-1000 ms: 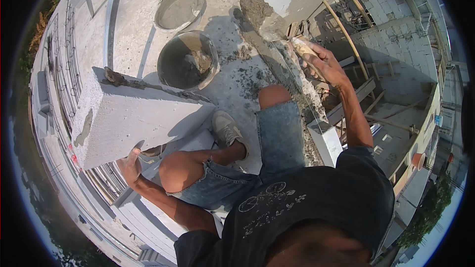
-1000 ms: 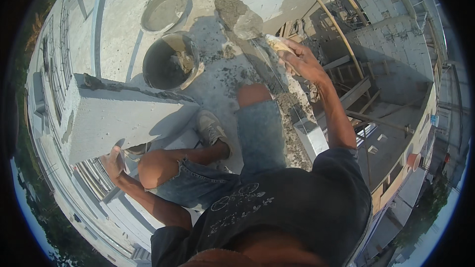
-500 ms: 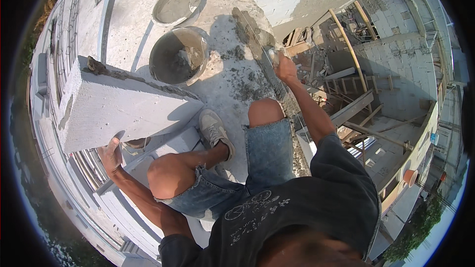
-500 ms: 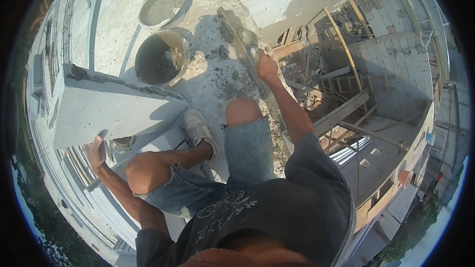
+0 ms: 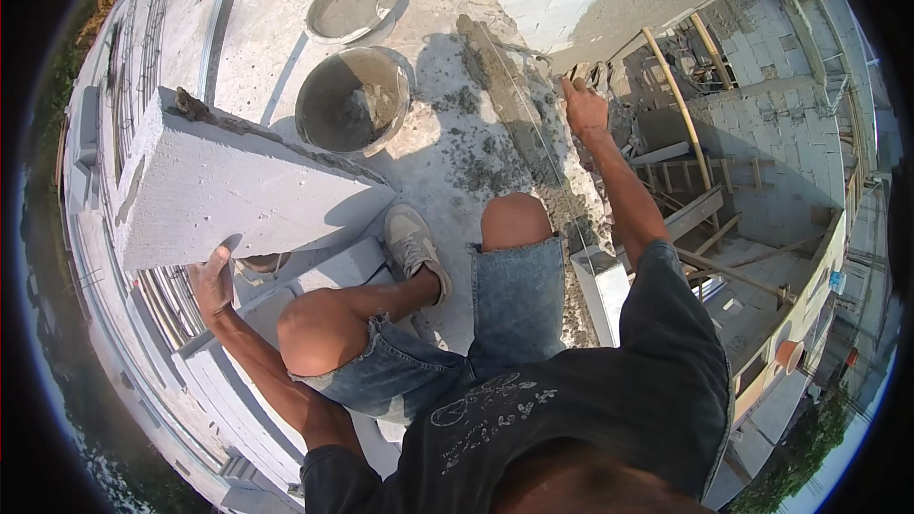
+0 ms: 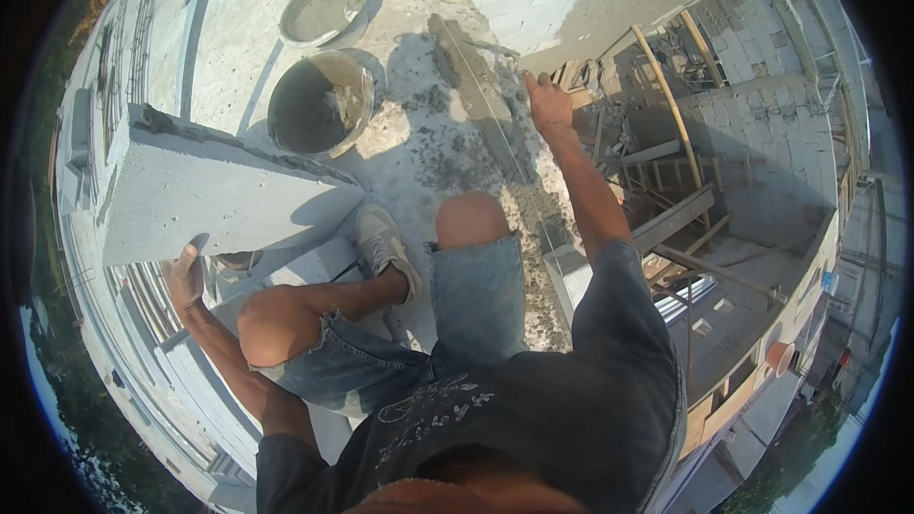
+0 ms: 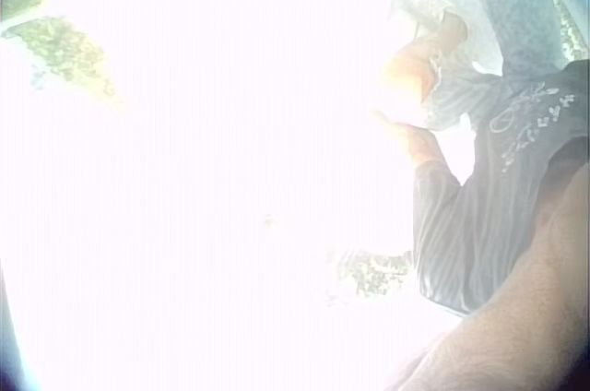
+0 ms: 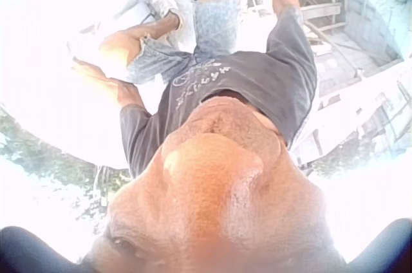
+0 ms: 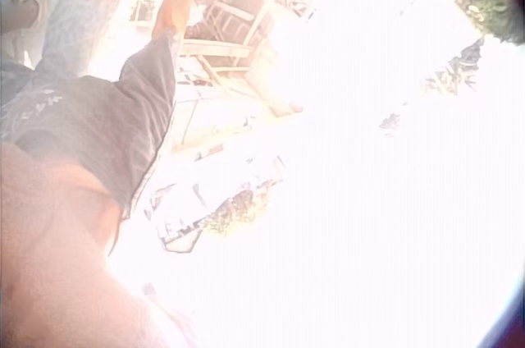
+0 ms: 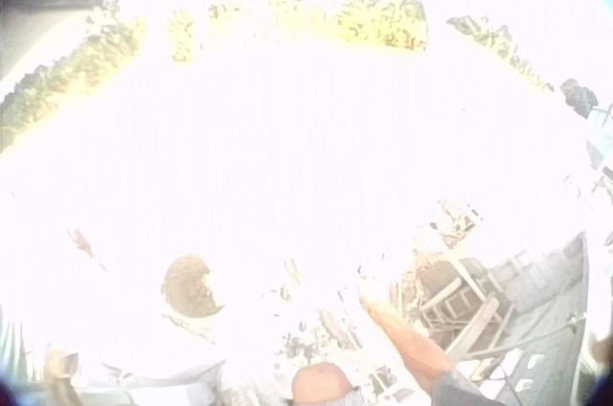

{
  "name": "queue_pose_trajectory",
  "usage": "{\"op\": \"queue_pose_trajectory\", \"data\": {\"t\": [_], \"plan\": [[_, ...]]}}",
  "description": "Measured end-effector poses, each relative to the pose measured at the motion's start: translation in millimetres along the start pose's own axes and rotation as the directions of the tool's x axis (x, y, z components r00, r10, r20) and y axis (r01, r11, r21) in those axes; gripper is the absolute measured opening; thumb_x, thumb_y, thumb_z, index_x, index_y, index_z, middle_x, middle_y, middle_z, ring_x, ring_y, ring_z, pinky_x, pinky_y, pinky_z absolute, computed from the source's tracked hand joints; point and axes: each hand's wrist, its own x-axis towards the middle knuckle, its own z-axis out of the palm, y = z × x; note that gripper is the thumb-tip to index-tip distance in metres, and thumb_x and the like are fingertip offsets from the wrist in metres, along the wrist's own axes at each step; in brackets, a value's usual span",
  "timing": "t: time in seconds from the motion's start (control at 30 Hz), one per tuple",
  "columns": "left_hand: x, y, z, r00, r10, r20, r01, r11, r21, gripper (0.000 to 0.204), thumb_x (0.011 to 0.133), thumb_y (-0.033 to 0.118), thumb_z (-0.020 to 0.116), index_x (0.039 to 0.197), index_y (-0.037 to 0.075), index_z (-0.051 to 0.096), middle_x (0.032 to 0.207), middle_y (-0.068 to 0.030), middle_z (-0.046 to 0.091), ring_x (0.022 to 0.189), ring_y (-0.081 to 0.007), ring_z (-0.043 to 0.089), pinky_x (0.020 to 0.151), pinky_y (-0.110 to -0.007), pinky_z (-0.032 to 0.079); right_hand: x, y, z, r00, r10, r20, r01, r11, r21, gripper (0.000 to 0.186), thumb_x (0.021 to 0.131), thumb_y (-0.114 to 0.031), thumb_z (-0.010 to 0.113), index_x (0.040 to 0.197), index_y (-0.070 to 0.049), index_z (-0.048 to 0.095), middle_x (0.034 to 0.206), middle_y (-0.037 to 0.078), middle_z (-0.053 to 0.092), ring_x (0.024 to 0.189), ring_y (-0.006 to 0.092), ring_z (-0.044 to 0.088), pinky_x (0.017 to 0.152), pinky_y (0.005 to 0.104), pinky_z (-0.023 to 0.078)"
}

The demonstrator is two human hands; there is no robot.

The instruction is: Apply mortar to bricks and lay them to build a wall structure.

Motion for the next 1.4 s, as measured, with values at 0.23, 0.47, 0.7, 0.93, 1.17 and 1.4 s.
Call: {"op": "queue_pose_trajectory", "data": {"t": [0.23,0.47,0.7,0.93,1.17,1.4], "plan": [[3,-14,-10,0.996,0.04,-0.076,-0.04,0.999,-0.002,0.08,0.065,0.032,0.087,0.12,-0.013,0.051,0.108,-0.0156,0.06,0.094,-0.0241,0.059,0.089,-0.035,0.047,-65,1,19,0.986,0.048,0.16,-0.047,0.999,-0.012,0.03,0.088,-0.01,0.049,0.117,-0.016,0.052,0.105,0.012,0.057,0.086,0.034,0.068,0.066,0.0448,0.056],[-7,-11,-9,0.995,0.039,0.088,-0.029,0.993,-0.111,0.077,0.067,0.029,0.086,0.122,-0.011,0.05,0.112,-0.0152,0.057,0.098,-0.0233,0.058,0.091,-0.035,0.045,-97,3,4,0.991,0.079,0.112,-0.083,0.996,0.033,0.03,0.086,-0.009,0.052,0.115,-0.019,0.054,0.106,0.008,0.055,0.088,0.0333,0.066,0.065,0.0453,0.056],[5,-18,-24,0.995,-0.101,-0.029,0.101,0.995,0.012,0.073,0.068,0.022,0.085,0.123,-0.01,0.05,0.115,-0.0158,0.057,0.104,-0.0248,0.057,0.097,-0.038,0.043,27,-20,0,0.988,-0.14,-0.066,0.128,0.98,-0.152,0.034,0.083,-0.007,0.057,0.115,-0.021,0.055,0.101,0.006,0.054,0.091,0.0272,0.064,0.064,0.0386,0.056],[0,-21,-20,0.999,-0.035,0.0,0.035,0.998,-0.047,0.08,0.067,0.023,0.087,0.128,-0.009,0.046,0.117,-0.0162,0.056,0.105,-0.026,0.057,0.098,-0.038,0.043,-58,31,3,0.96,-0.279,-0.011,0.269,0.935,-0.231,0.033,0.084,-0.011,0.058,0.114,-0.024,0.054,0.104,0.005,0.052,0.093,0.0264,0.063,0.063,0.0379,0.056],[2,-16,-13,0.999,-0.031,-0.01,0.031,0.999,-0.045,0.08,0.067,0.023,0.087,0.128,-0.009,0.046,0.116,-0.0163,0.057,0.104,-0.0261,0.058,0.097,-0.038,0.043,-130,40,-3,0.989,-0.068,0.128,0.08,0.992,-0.095,0.034,0.083,-0.009,0.056,0.114,-0.021,0.054,0.107,0.007,0.052,0.094,0.0296,0.063,0.063,0.0417,0.056],[5,-14,-12,0.999,-0.037,-0.01,0.037,0.999,-0.012,0.079,0.067,0.023,0.087,0.128,-0.009,0.047,0.115,-0.0164,0.057,0.104,-0.0262,0.058,0.097,-0.039,0.044,-120,22,-95,0.969,0.248,-0.006,-0.222,0.878,0.423,0.05,0.078,-0.005,0.066,0.126,-0.011,0.051,0.114,0.017,0.059,0.101,0.0426,0.059,0.081,0.051,0.049]]}}
